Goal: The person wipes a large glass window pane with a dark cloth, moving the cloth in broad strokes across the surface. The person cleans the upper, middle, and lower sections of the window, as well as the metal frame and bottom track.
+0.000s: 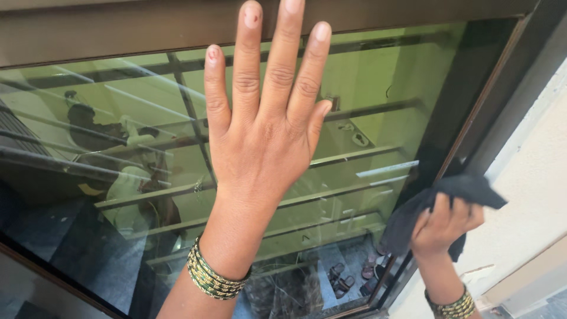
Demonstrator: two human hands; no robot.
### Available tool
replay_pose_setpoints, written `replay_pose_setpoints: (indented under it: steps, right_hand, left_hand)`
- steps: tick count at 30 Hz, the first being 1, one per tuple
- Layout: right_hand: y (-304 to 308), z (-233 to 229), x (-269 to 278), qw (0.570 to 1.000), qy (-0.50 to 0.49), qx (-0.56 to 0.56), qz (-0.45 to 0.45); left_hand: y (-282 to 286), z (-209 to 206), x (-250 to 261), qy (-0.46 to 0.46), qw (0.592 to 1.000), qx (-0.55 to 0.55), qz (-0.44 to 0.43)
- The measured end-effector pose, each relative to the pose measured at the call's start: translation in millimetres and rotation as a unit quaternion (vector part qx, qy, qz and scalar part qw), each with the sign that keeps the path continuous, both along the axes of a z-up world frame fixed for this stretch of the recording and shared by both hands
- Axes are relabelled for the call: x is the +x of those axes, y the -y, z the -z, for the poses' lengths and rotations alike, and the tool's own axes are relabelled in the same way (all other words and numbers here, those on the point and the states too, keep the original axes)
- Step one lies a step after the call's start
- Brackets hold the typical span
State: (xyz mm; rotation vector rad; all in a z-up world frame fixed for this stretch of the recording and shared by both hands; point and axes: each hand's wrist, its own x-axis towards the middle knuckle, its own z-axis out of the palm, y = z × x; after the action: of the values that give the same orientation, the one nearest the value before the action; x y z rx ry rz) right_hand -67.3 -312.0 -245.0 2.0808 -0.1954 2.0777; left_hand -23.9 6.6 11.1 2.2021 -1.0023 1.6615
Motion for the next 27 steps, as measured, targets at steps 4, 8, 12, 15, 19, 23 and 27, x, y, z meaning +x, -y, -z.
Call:
replay_pose_setpoints:
  steps: [4, 8, 12, 15, 19, 23, 27]
  right_hand:
    - [-10, -1, 2, 1.0, 0.012, -0.01, -0.022]
    - [-2, -49, 1, 1.0, 0.002, -0.005, 0.001]
    - [2, -96, 6, 0.999, 0.022, -0.021, 0.035]
    - [1, -103, 14, 0.998, 0.046, -0.021, 0.04]
    - [2, -61, 18, 0.998, 0.051, 0.008, 0.024]
    - [2, 11, 22, 0.994, 0.038, 0.089, -0.043]
    - [-5, 59, 12, 0.999, 0.003, 0.04, -0.024]
  left_hand:
    - [0, -1, 0, 0.009, 1.0, -0.003, -0.008]
    - [2, 1, 3, 0.021, 1.0, -0.007, -0.009]
    - [1, 4, 5, 0.036, 0.999, -0.01, -0.021]
    - [2, 5, 7, 0.042, 0.998, -0.012, -0.033]
    - [4, 5, 8, 0.045, 0.998, -0.011, -0.043]
    - [4, 6, 8, 0.044, 0.998, -0.012, -0.038]
    - [4, 6, 4, 0.024, 0.999, -0.009, -0.034]
